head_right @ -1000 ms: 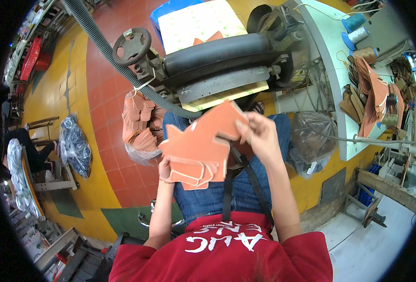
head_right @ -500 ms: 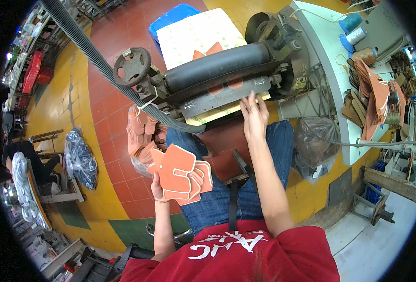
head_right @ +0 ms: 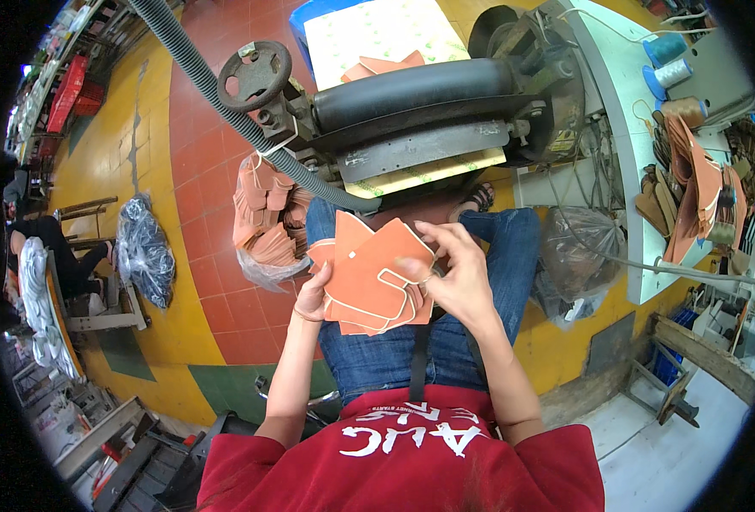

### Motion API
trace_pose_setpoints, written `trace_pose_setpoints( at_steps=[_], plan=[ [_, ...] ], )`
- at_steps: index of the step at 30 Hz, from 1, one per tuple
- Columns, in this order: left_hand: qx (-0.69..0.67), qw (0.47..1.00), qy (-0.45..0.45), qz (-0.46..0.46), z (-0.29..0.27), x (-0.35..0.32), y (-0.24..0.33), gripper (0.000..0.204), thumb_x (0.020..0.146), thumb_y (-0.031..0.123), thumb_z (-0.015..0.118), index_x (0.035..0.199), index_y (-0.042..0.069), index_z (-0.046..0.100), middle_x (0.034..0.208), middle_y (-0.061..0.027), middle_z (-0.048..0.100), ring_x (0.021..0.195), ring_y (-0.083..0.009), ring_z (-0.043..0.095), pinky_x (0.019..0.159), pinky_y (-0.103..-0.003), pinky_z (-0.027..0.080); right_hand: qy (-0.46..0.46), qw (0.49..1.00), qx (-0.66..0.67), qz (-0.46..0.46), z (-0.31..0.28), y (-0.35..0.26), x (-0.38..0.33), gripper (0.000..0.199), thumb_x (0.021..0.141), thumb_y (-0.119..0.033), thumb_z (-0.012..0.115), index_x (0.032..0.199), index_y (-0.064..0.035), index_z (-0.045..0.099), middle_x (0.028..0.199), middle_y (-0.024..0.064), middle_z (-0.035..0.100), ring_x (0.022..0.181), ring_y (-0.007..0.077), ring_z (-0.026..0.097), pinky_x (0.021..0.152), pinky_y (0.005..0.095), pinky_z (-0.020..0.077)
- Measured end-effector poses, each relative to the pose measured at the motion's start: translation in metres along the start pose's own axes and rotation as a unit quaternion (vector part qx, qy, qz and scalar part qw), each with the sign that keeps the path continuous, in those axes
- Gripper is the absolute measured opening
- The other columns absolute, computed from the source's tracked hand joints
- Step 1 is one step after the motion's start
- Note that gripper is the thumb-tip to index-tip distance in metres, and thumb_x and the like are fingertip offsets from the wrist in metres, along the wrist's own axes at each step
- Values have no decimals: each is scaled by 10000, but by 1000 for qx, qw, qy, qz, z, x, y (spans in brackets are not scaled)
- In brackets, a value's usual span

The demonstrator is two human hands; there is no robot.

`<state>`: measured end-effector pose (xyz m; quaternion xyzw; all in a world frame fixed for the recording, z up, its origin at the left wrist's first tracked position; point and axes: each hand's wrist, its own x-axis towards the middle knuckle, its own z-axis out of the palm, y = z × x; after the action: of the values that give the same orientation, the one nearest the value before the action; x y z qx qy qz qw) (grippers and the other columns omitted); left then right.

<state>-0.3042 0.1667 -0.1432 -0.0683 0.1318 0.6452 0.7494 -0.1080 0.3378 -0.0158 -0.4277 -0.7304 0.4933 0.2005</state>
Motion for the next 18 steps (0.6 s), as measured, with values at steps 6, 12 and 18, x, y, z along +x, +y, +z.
trace_pose_setpoints(
  at_steps=[6, 12, 18],
  plan=[
    [3, 1000, -25, 6, 8, -3, -5, 622, 885, 191, 608, 1398, 15, 301, 1366, -155, 448, 1258, -273, 455, 1049, -403, 389, 16, 996, -55, 73, 2, -21, -5, 405, 711, -197, 787, 1028, 11, 645, 867, 82, 577, 723, 165, 540, 652, 302, 465],
    [207, 976, 59, -15, 1, -19, -6, 806, 674, -68, 615, 1404, -5, 280, 1335, -147, 469, 1245, -275, 466, 1041, -405, 391, 114, 969, -52, -211, -1, -3, 0, 183, 753, -75, 734, 894, -12, 636, 851, 86, 603, 736, 186, 576, 640, 281, 465],
    [135, 989, 58, 34, -7, -27, -3, 781, 672, -65, 633, 1380, -16, 307, 1292, -148, 505, 1203, -278, 506, 1008, -412, 429, 85, 976, 203, -8, 0, 34, 41, 149, 897, -82, 605, 995, 24, 571, 773, 47, 622, 568, 89, 554, 522, 217, 454]
  ],
)
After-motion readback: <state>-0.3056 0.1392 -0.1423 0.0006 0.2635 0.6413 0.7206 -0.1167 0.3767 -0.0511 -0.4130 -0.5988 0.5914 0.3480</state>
